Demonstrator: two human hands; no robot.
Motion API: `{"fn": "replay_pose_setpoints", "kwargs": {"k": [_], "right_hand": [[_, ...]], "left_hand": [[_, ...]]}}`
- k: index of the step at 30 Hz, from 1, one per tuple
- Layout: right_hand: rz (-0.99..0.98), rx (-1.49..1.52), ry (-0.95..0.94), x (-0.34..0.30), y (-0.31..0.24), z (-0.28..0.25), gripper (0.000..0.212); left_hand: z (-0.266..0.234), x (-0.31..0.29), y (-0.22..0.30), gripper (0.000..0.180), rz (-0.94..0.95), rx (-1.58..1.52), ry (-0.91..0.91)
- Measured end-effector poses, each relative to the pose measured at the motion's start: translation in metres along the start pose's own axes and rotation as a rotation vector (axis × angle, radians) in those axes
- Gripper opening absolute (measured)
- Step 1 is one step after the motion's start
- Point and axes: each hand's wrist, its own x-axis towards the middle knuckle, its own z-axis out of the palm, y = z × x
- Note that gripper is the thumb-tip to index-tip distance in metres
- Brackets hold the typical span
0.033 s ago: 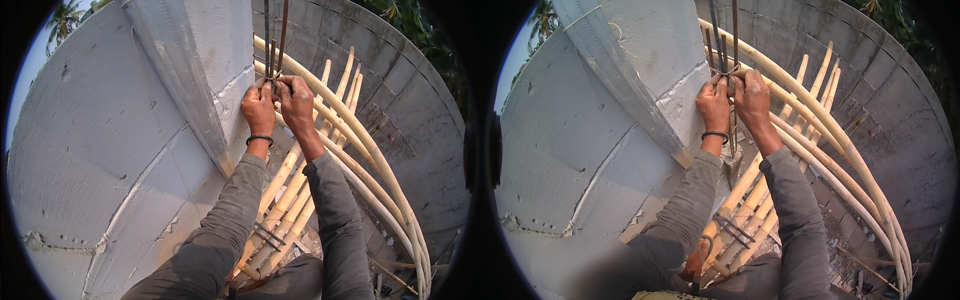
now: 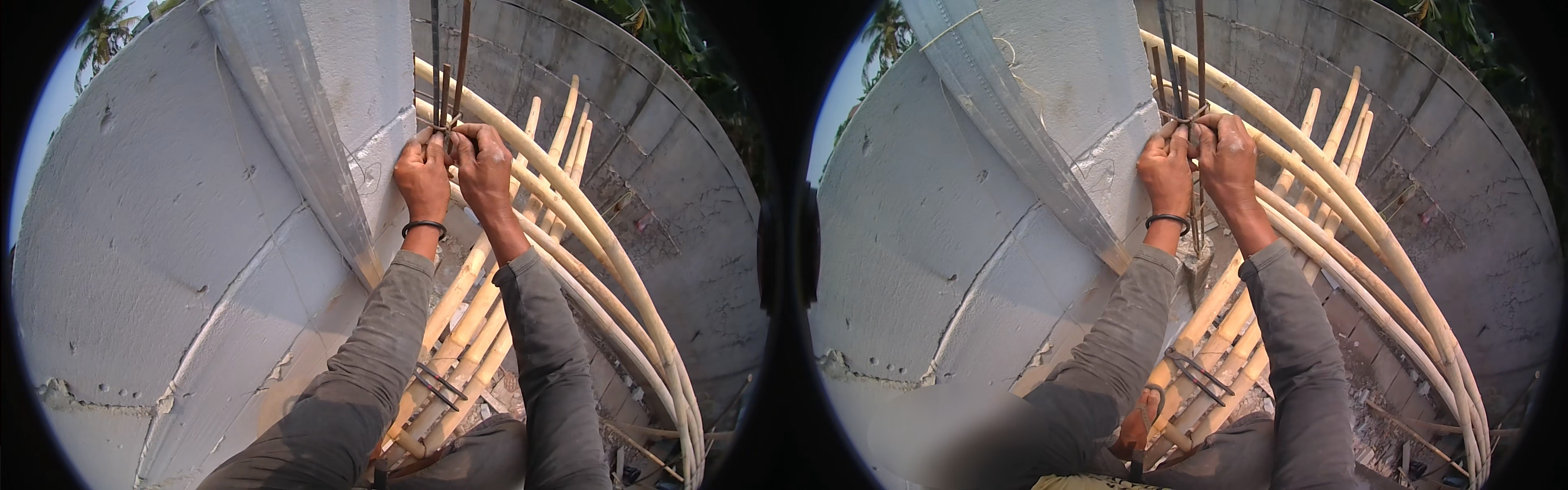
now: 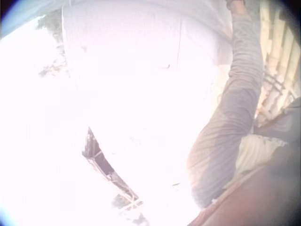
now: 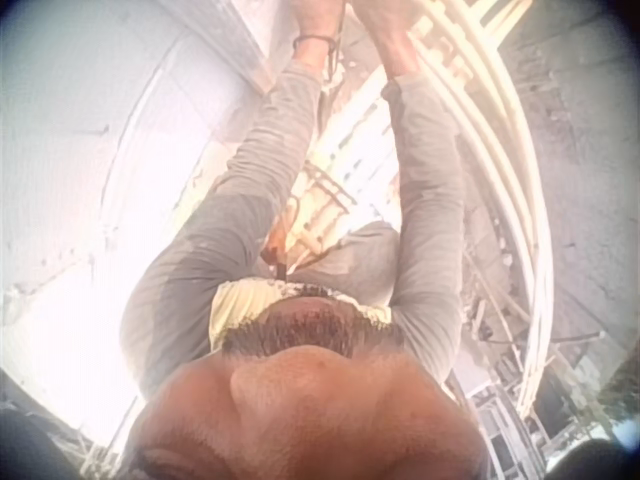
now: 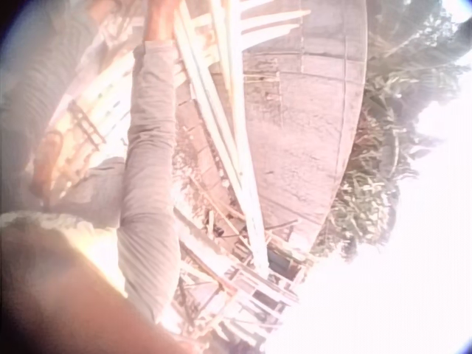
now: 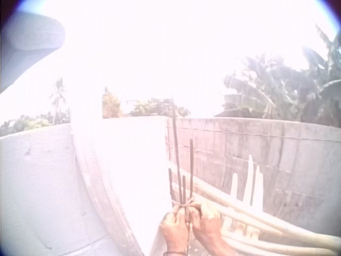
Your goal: The person secures bamboo poles to a rebar structure using thin metal wires, twisting the wires with a pair of pliers and tightening them by hand to create a stable scaffold.
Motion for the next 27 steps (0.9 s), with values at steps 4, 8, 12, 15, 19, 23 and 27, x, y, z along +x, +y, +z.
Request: {"fn": "replay_pose_setpoints", "kwargs": {"k": [4,8,12,15,19,23,27], "right_hand": [[0.214,0.081,0.029,-0.001,0.003,0.010,0.012],[0.262,0.163,-0.095,0.011,-0.004,0.000,0.019],[0.294,0.304,-0.063,0.004,0.001,-0.041,0.034],[0.252,0.051,-0.232,-0.063,0.017,-0.081,0.035],[0.582,-0.015,-0.984,-0.251,0.028,-0.108,0.034],[0.495,-0.243,-1.140,-0.400,0.005,-0.110,0.060],[0.390,-0.504,-1.068,-0.449,-0.011,-0.100,0.068]], "left_hand": [[0.002,-0.001,0.003,0.024,0.006,-0.004,0.022],[0.004,-0.003,0.012,0.023,0.019,-0.063,0.024],[-0.001,0.000,0.008,0.022,-0.005,0.185,-0.007],[-0.003,0.001,-0.003,0.025,0.111,-0.032,-0.034],[-0.003,-0.002,-0.007,0.019,0.181,0.195,-0.034],[0.000,-0.005,0.004,0.022,0.114,0.053,-0.045],[-0.002,-0.008,0.000,0.022,0.102,0.060,-0.054]]}}
